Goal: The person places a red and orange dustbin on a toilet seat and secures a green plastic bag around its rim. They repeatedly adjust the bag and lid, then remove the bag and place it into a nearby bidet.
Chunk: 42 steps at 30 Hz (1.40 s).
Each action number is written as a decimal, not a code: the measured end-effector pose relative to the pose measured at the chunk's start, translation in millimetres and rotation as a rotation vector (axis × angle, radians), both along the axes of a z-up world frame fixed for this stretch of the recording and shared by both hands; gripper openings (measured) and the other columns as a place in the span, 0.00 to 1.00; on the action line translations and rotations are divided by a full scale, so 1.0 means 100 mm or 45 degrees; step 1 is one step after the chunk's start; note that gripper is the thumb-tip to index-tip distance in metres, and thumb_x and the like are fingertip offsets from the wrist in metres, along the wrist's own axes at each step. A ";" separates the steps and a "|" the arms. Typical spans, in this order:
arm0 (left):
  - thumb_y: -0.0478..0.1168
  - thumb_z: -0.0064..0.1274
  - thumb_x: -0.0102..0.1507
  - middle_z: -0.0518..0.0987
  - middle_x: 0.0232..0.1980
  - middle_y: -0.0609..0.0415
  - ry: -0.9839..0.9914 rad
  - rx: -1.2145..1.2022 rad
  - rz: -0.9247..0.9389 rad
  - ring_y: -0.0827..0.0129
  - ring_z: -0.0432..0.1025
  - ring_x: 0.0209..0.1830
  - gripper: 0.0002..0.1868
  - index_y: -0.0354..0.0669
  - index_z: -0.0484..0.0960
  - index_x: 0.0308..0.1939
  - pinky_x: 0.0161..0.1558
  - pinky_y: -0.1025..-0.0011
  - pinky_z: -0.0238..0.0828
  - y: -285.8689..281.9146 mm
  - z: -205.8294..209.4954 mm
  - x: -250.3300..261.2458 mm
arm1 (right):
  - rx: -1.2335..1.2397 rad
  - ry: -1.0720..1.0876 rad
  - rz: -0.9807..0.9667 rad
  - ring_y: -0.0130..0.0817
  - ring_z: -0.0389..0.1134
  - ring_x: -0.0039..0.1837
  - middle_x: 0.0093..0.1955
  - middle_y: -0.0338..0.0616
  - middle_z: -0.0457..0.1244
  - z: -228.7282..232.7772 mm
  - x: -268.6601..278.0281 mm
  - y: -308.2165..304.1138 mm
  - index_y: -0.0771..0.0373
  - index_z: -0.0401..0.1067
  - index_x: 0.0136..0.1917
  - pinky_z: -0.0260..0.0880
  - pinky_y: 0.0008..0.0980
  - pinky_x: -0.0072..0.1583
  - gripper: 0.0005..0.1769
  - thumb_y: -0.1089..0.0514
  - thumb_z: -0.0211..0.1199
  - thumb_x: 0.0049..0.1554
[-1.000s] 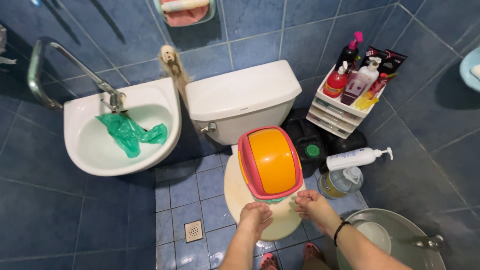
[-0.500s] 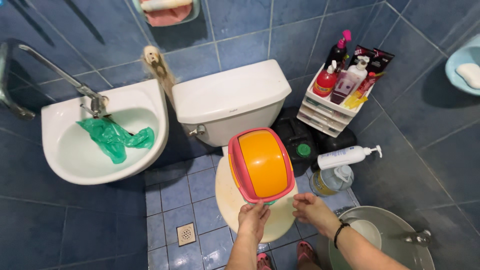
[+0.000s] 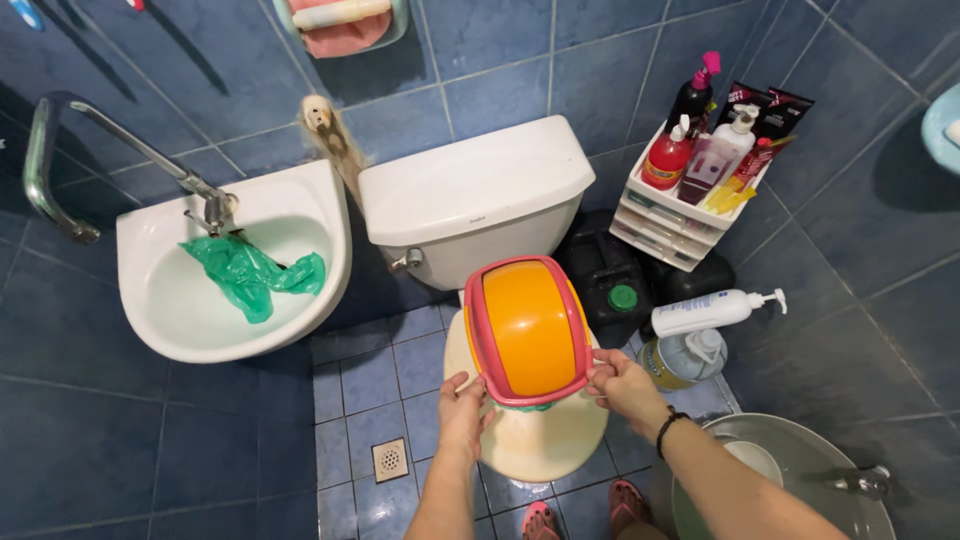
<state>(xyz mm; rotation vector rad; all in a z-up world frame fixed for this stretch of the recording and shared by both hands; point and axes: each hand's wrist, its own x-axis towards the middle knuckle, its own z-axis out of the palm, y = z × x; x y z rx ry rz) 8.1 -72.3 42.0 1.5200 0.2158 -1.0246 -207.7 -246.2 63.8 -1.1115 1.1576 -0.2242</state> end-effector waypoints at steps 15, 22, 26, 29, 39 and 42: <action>0.39 0.48 0.69 0.79 0.52 0.57 -0.062 0.133 -0.143 0.71 0.75 0.48 0.21 0.51 0.69 0.67 0.46 0.65 0.74 -0.19 -0.19 -0.11 | -0.006 -0.102 -0.061 0.28 0.67 0.43 0.46 0.41 0.65 -0.34 0.02 -0.10 0.58 0.62 0.68 0.68 0.30 0.45 0.24 0.65 0.58 0.59; 0.39 0.49 0.69 0.79 0.51 0.55 0.042 0.057 -0.147 0.69 0.74 0.46 0.13 0.44 0.74 0.58 0.51 0.63 0.76 -0.13 -0.26 -0.09 | 0.042 -0.016 -0.075 0.29 0.71 0.48 0.51 0.39 0.69 -0.59 0.04 -0.10 0.60 0.66 0.64 0.72 0.32 0.51 0.16 0.60 0.57 0.62; 0.38 0.50 0.68 0.79 0.51 0.57 0.111 0.000 -0.112 0.68 0.74 0.47 0.12 0.45 0.73 0.56 0.54 0.59 0.76 -0.09 -0.26 -0.12 | 0.080 -0.035 -0.097 0.29 0.71 0.48 0.48 0.39 0.69 -0.66 0.01 -0.14 0.58 0.67 0.64 0.72 0.32 0.51 0.16 0.59 0.56 0.63; 0.38 0.50 0.68 0.78 0.51 0.57 0.176 -0.041 -0.075 0.68 0.73 0.50 0.12 0.45 0.72 0.56 0.57 0.53 0.74 -0.07 -0.19 -0.11 | 0.137 -0.073 -0.113 0.27 0.71 0.48 0.48 0.37 0.69 -0.64 0.02 -0.15 0.58 0.68 0.63 0.72 0.32 0.52 0.16 0.59 0.57 0.62; 0.38 0.57 0.63 0.82 0.53 0.43 0.160 -0.421 -0.002 0.60 0.77 0.53 0.21 0.29 0.74 0.56 0.55 0.54 0.75 -0.16 0.38 0.23 | 0.399 -0.368 -0.202 0.31 0.71 0.44 0.42 0.40 0.68 0.08 0.08 -0.39 0.65 0.72 0.54 0.76 0.36 0.51 0.12 0.57 0.61 0.59; 0.39 0.57 0.63 0.80 0.48 0.41 0.196 -0.477 0.138 0.55 0.76 0.45 0.20 0.25 0.77 0.53 0.51 0.48 0.76 -0.23 0.60 0.30 | 0.492 -0.408 -0.233 0.32 0.71 0.44 0.41 0.39 0.66 0.43 0.16 -0.39 0.64 0.73 0.51 0.76 0.36 0.51 0.10 0.56 0.63 0.60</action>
